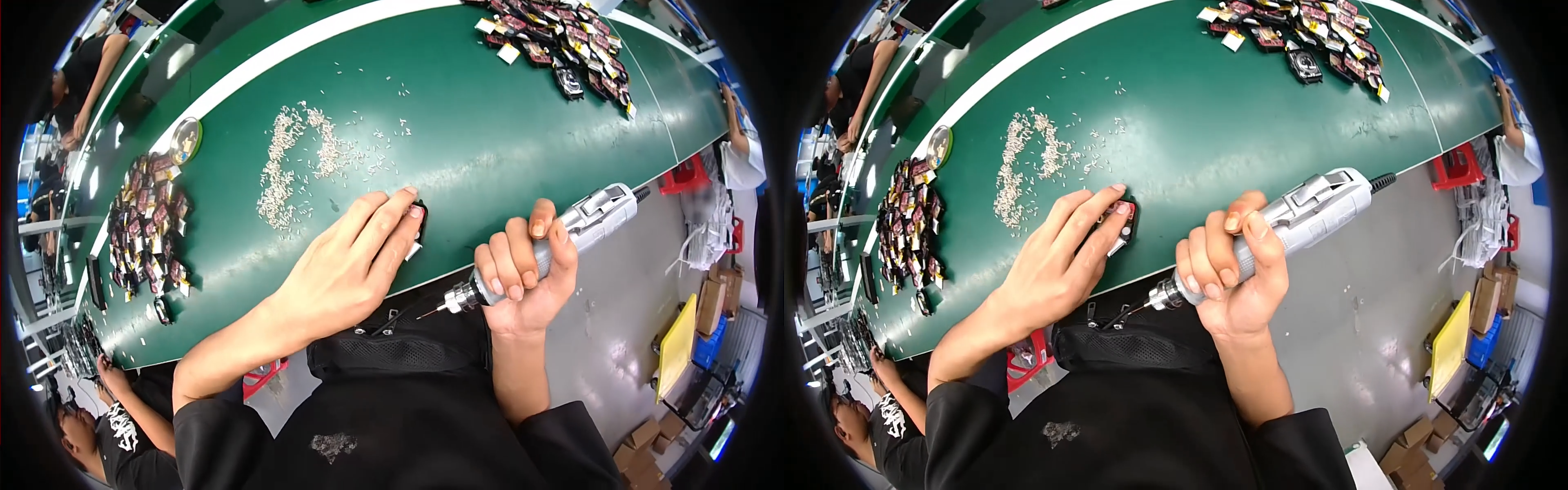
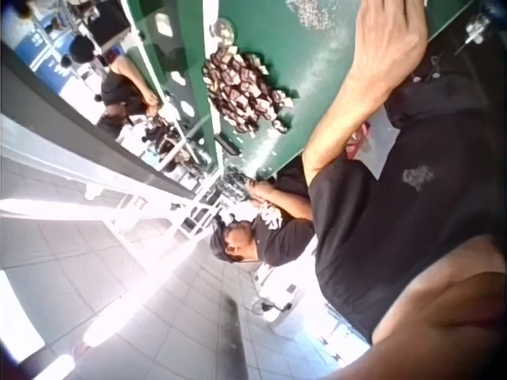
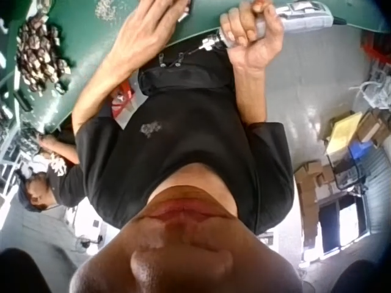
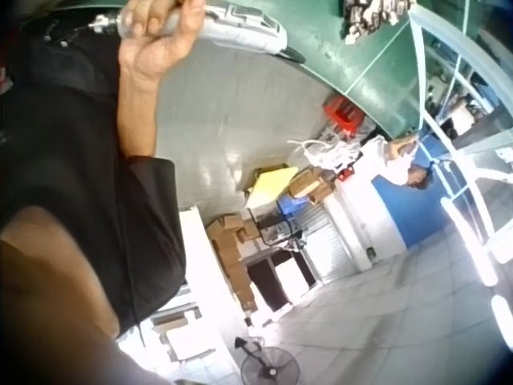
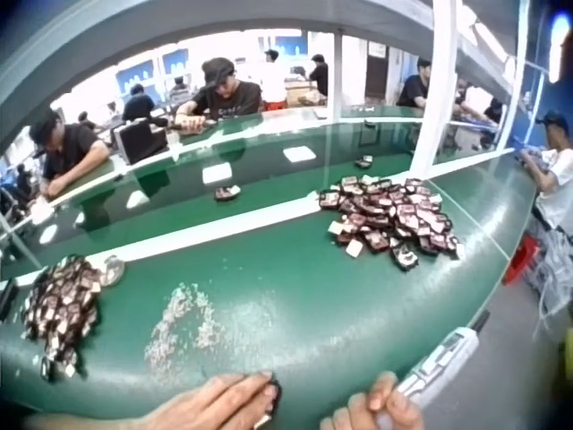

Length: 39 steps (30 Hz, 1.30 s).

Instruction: Manually assemble electronic components and secure them using an electric screwdriver.

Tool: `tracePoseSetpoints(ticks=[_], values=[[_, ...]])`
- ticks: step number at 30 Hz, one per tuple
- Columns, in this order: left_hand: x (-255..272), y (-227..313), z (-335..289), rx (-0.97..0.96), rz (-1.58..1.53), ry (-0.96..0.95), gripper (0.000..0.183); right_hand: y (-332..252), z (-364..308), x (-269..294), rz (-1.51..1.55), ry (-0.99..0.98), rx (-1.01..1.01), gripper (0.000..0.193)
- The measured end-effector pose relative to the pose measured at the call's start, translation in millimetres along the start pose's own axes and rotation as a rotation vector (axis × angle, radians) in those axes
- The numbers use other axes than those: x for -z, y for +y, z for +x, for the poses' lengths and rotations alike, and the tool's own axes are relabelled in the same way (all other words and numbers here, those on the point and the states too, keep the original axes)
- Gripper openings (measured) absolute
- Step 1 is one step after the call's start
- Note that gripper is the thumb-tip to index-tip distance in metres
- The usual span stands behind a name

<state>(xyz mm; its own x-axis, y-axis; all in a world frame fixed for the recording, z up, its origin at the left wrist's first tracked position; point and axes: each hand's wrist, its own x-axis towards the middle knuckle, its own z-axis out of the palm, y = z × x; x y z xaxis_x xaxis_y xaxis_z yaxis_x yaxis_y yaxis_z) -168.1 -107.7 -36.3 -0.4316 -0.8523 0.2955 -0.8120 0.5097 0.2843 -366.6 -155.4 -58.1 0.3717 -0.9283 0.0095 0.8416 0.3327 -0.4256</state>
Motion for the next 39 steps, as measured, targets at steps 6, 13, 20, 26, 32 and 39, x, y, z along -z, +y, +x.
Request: tracePoseSetpoints(ticks=[6,13,20,26,32,39], values=[[5.4,2.4,7.6,0.055,-0.097,-0.004,0.051,11.7,-16.5,-3.8,-0.034,-0.024,-0.087,0.019],[-11.2,5.0,11.2,-0.071,0.018,0.073,0.041,33.8,-32.0,-14.8,-0.063,0.166,-0.145,0.010],[-17.7,12.0,7.1,-0.184,0.104,0.145,0.037,38.2,-33.3,-11.2,-0.095,0.236,-0.114,0.011],[-14.5,16.9,5.1,-0.122,0.015,0.074,0.039,11.3,-23.7,-7.5,-0.088,-0.005,-0.159,0.010],[-22.6,15.0,-2.0,-0.200,0.125,0.090,0.042,-39.2,21.5,-12.9,-0.268,-0.318,-0.009,0.031],[-27.1,16.1,-3.9,-0.186,0.125,0.118,0.041,-32.7,44.4,-14.1,-0.367,-0.302,0.057,0.037]])
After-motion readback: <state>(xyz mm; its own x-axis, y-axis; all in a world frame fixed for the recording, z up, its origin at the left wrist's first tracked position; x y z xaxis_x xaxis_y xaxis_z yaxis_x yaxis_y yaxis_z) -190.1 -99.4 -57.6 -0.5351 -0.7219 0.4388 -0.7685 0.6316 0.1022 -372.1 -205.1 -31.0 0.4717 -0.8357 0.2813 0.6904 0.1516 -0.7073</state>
